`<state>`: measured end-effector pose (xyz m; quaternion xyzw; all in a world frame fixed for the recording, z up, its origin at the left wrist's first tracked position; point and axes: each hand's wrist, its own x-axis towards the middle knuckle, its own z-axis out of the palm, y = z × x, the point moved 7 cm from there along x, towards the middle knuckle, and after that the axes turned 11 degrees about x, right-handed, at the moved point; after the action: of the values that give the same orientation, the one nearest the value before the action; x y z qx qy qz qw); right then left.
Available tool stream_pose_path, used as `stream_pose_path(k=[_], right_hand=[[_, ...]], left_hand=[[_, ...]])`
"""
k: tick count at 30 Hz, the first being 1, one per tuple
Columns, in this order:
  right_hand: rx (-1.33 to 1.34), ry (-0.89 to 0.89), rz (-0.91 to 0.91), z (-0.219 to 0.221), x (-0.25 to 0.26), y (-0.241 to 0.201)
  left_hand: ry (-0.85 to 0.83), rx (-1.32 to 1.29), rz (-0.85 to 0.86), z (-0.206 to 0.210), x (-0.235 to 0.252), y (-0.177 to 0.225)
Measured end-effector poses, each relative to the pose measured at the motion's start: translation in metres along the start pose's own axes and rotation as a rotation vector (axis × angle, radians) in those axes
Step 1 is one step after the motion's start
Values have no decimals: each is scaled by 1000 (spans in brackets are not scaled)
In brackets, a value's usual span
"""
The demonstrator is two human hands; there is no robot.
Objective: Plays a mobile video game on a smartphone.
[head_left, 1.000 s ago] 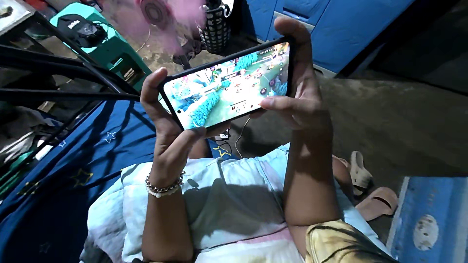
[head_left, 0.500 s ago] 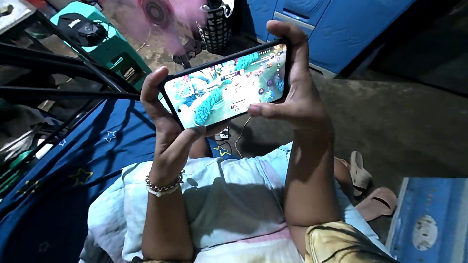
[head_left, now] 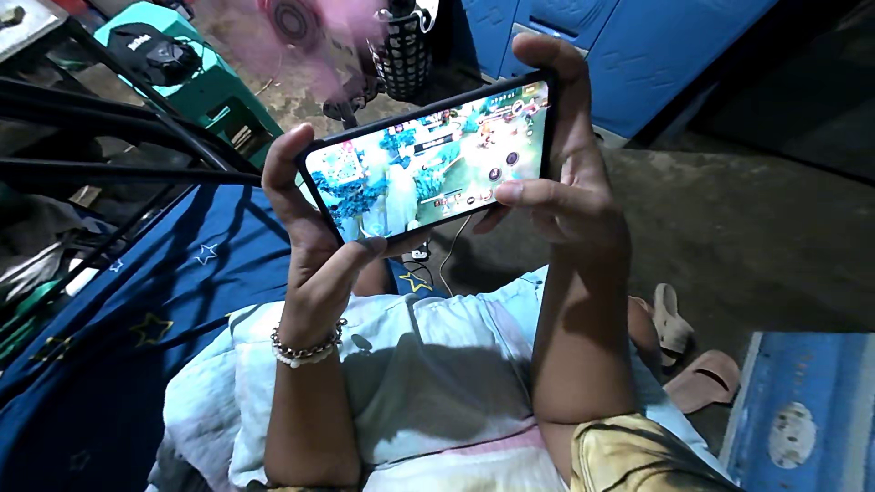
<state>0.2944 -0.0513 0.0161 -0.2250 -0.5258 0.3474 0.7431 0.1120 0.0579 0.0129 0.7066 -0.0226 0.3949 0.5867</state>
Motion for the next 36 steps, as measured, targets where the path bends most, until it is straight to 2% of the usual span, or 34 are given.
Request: stream_pose_path(k=[18, 29, 36], right_hand=[[31, 0, -35, -9, 3, 5], [-20, -32, -49, -7, 4, 5], [-86, 12, -19, -9, 2, 8]], left_hand=[[54, 24, -34, 2, 5, -5], [78, 35, -17, 3, 4, -2], [84, 65, 2, 4, 4, 1]])
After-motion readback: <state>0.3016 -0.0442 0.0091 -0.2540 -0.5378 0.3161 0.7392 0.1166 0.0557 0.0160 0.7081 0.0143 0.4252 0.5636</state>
